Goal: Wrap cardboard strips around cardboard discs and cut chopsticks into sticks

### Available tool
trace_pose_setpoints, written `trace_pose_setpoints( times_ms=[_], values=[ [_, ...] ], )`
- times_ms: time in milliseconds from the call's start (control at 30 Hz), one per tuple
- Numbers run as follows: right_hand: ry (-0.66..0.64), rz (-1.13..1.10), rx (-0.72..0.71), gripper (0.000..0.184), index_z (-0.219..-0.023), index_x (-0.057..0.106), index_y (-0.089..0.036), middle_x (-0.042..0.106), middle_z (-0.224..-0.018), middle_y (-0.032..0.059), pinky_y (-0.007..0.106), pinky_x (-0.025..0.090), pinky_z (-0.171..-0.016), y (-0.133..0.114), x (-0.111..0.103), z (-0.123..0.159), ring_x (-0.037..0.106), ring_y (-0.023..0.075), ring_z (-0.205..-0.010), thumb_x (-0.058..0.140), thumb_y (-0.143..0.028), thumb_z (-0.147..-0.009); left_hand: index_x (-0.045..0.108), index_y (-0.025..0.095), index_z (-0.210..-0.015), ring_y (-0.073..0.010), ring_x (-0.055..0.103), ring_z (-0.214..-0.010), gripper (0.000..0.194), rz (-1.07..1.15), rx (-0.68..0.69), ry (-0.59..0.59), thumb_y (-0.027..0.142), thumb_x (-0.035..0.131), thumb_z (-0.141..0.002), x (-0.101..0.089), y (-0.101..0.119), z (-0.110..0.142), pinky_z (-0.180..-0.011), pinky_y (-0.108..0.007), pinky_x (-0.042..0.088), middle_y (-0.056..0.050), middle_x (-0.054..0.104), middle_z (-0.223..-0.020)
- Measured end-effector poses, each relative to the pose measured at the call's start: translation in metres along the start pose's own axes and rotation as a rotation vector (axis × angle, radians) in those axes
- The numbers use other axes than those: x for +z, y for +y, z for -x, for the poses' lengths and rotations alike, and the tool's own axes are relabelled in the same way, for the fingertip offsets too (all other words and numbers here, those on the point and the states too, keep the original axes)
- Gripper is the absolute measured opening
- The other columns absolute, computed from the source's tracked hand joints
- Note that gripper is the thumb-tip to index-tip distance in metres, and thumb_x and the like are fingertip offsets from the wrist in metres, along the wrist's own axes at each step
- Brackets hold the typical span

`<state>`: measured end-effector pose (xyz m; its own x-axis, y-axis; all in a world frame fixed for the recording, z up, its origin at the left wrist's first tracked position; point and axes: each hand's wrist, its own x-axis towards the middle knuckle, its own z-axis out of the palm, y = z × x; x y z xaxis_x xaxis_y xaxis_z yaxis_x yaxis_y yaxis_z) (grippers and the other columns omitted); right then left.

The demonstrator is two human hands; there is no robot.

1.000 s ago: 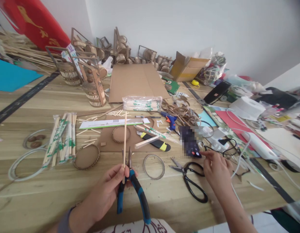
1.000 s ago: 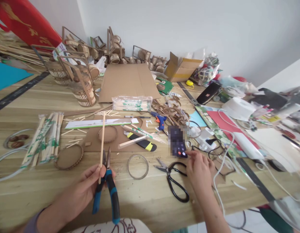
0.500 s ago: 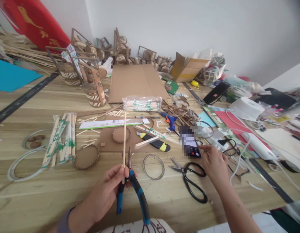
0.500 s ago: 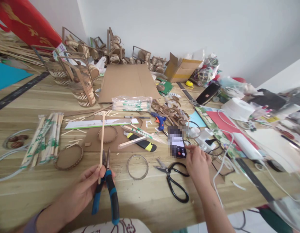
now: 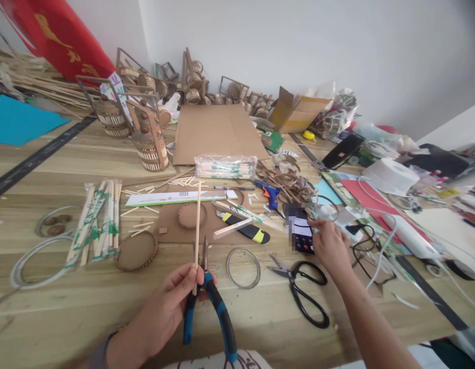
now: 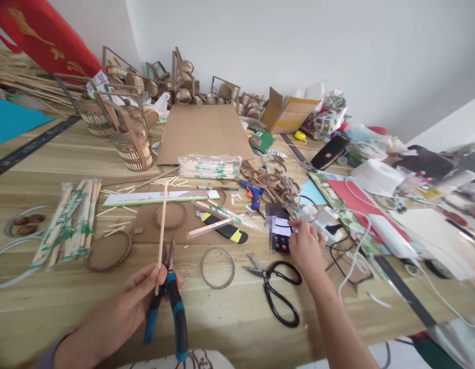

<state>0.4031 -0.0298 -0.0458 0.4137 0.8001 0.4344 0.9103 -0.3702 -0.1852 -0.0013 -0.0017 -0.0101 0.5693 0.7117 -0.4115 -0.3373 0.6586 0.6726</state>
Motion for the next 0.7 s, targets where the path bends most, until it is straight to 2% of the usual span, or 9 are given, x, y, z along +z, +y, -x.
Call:
trace_pose_setpoints(
  times_ms=[200,433,700],
  values=[
    [-0.007,-0.011,0.005,0.024,-0.095,0.056,-0.02,0.072,-0.094,0.0118,0.049,0.034,-0.095,-0.002,0.002,-0.001,0.061,0.0308,-0.095,0.038,-0.016,-0.079,0.064,0.019,-0.067,-0.0165,0.059,-0.075,0.037,0.007,-0.009,-0.003,0.051,0.083,-0.068,0.001,0.0,0.001,-0.076,-0.026,0.046,-0.001,0.068,-0.076],
    [0.038,-0.041,0.027,0.027,-0.101,0.055,-0.02,0.072,-0.1,0.0121,0.048,0.035,-0.095,-0.005,-0.013,-0.001,0.06,0.0311,-0.102,0.038,-0.021,-0.08,0.062,0.019,-0.066,-0.0169,0.057,-0.074,0.038,-0.008,-0.007,-0.002,0.05,0.083,-0.069,0.002,0.0,0.0,-0.074,-0.027,0.044,-0.003,0.069,-0.08],
    [0.045,-0.042,0.052,0.029,-0.102,0.055,-0.02,0.071,-0.096,0.011,0.05,0.034,-0.095,-0.017,-0.024,0.005,0.06,0.0314,-0.1,0.038,-0.021,-0.079,0.062,0.019,-0.066,-0.0161,0.057,-0.074,0.04,-0.013,-0.012,0.002,0.053,0.083,-0.068,0.002,0.002,0.002,-0.074,-0.026,0.043,0.0,0.066,-0.073]
  ],
)
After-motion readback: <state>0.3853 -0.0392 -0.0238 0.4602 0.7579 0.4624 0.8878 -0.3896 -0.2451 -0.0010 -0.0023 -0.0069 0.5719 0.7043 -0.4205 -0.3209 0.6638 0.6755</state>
